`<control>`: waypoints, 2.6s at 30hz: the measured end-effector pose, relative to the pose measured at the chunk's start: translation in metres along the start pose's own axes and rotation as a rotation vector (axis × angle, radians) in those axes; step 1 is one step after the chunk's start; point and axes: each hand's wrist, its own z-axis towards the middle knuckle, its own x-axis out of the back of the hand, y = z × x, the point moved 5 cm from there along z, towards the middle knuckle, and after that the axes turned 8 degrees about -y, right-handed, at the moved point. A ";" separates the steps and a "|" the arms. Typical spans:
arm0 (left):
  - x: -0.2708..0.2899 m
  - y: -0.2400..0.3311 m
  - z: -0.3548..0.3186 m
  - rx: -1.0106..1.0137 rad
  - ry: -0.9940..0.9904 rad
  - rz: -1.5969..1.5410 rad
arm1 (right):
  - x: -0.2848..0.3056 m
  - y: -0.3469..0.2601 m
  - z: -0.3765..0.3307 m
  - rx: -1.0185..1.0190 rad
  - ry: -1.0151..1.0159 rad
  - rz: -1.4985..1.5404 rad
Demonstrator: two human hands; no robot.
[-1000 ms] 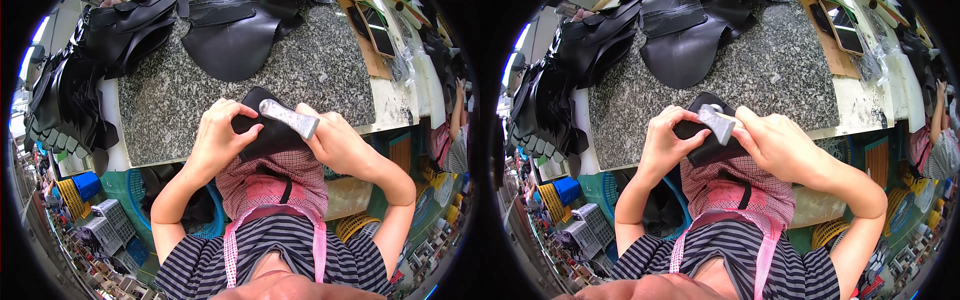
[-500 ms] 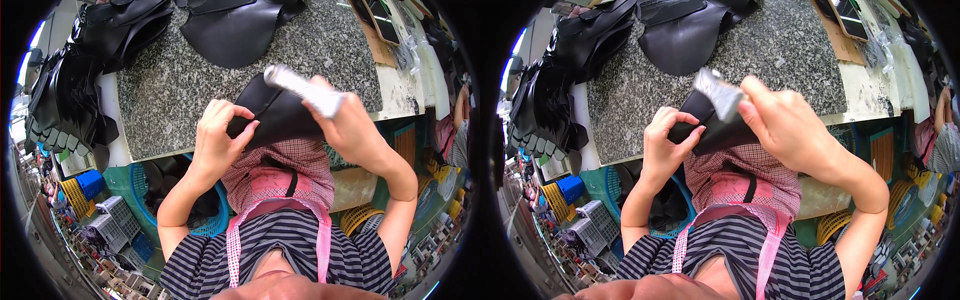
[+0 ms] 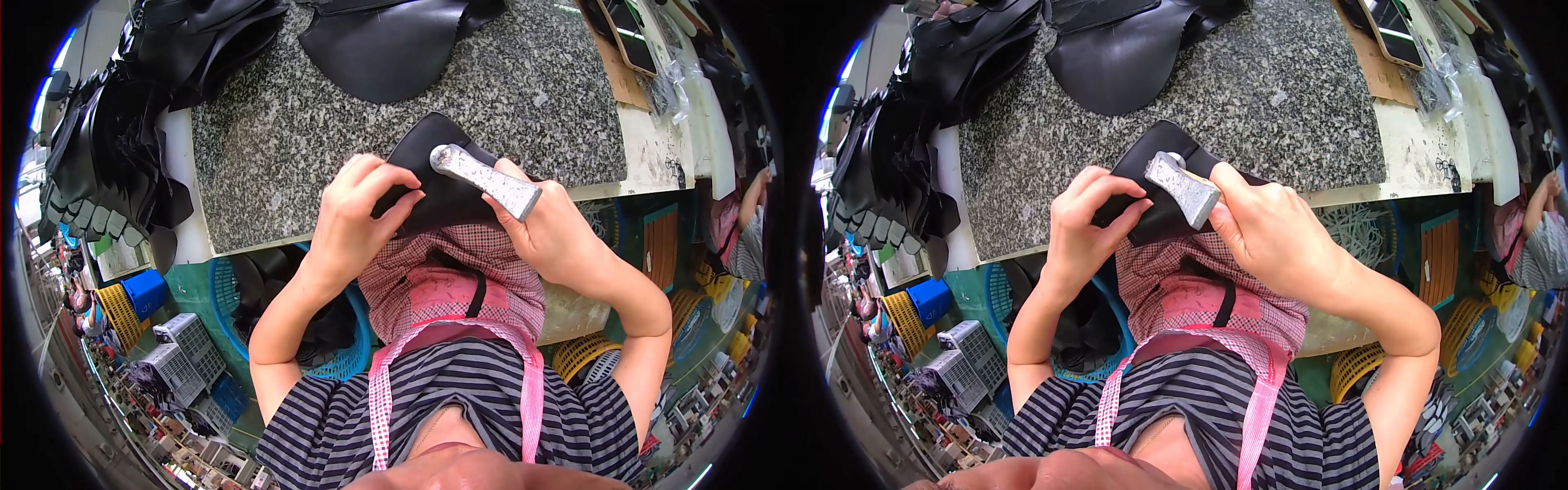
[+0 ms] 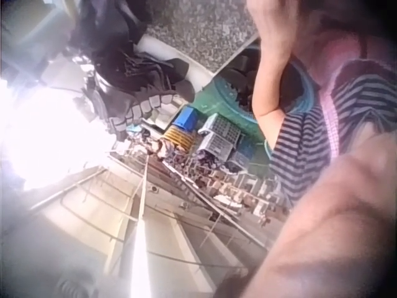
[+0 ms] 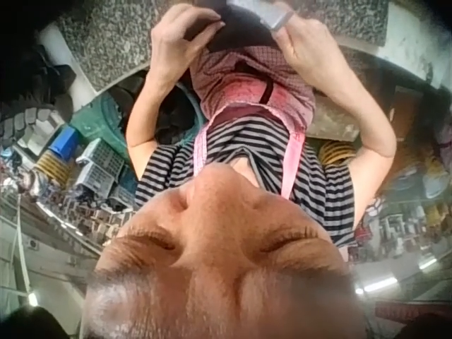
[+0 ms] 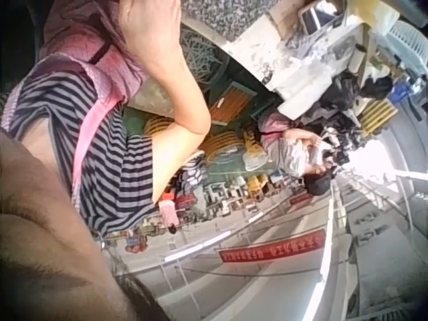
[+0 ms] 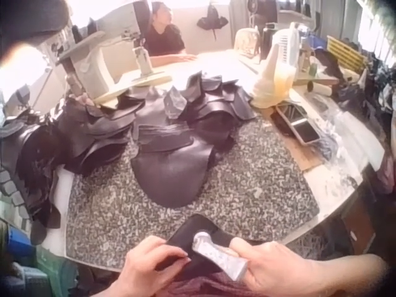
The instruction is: Flattening and shaping black leather shoe components using a shoemaker's hammer at a manufacturing workstation.
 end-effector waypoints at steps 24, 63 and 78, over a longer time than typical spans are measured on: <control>0.007 -0.003 -0.001 0.095 0.029 -0.022 | 0.017 -0.009 0.008 -0.007 -0.042 0.004; -0.034 0.024 0.033 0.122 0.181 -0.108 | 0.035 0.034 -0.017 -0.036 0.196 0.030; -0.032 0.022 0.036 0.248 0.103 -0.186 | 0.036 0.033 -0.018 0.022 0.228 0.034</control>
